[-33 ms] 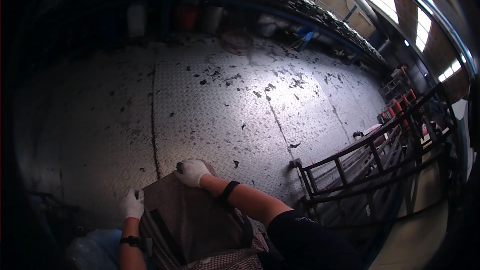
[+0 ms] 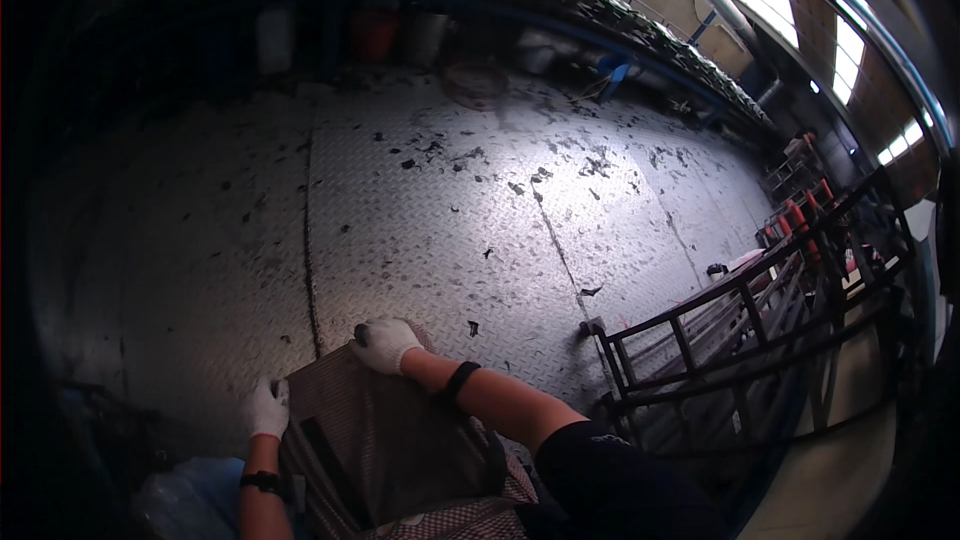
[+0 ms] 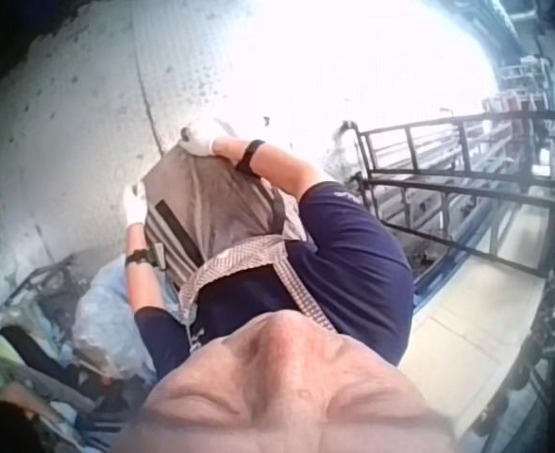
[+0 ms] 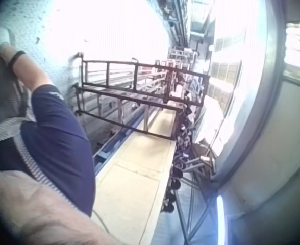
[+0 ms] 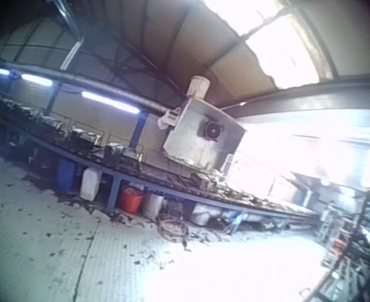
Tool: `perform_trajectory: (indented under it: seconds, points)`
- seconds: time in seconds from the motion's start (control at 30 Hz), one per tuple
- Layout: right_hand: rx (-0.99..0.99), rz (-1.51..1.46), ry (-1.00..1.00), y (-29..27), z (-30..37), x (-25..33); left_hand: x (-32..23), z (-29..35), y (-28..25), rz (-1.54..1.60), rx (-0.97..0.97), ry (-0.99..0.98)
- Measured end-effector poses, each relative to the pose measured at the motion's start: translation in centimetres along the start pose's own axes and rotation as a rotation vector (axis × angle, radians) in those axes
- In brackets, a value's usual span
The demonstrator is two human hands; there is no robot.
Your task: Manually assembling or checking shoe components along a production line.
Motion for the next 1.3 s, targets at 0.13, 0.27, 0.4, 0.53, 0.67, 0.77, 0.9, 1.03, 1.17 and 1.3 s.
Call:
perform_trajectory:
  seconds: [0.13,0.27,0.4,0.53,0.67,0.77,0.9,1.03,1.17,1.3]
  points:
    - [-0.014,0.019,-0.008,-0.4,-0.3,-0.6,-1.7,-0.2,-0.5,-0.011,0.018,-0.009]
    - [0.012,0.006,-0.025,1.0,-1.2,1.8,1.8,0.1,-1.5,0.003,-0.009,-0.024]
    - [0.069,0.039,-0.013,1.6,-1.3,2.2,1.2,0.5,-2.2,-0.05,-0.05,0.04]
    - [0.017,0.034,0.012,0.9,-0.5,2.3,0.8,0.9,-2.2,0.004,-0.11,0.117]
    - [-0.091,0.007,-0.012,1.1,-0.1,-0.4,-1.4,1.1,-2.3,0.01,-0.034,0.144]
    - [-0.086,0.003,-0.033,1.7,-0.7,0.8,-0.1,1.6,-2.8,-0.002,-0.007,0.101]
    - [-0.119,-0.007,-0.032,1.7,-1.0,0.9,0.2,1.5,-3.4,0.021,-0.019,0.097]
    - [-0.124,0.024,-0.028,1.7,-1.1,0.8,-0.1,1.3,-3.8,0.022,-0.05,0.118]
    - [-0.131,0.021,-0.029,1.6,-1.0,0.9,-0.1,1.4,-4.0,0.008,-0.075,0.129]
    - [-0.105,0.025,-0.027,1.6,-1.0,1.1,-0.1,1.5,-4.0,0.029,-0.064,0.123]
Point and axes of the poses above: each hand's wrist, its own z-axis away from the middle knuckle, its own y-axis out of the palm, x = y × z, the point moved 10 cm from there along -z, towards the middle knuckle, and after that the axes turned 7 degrees about -y, right-handed, at the moved point
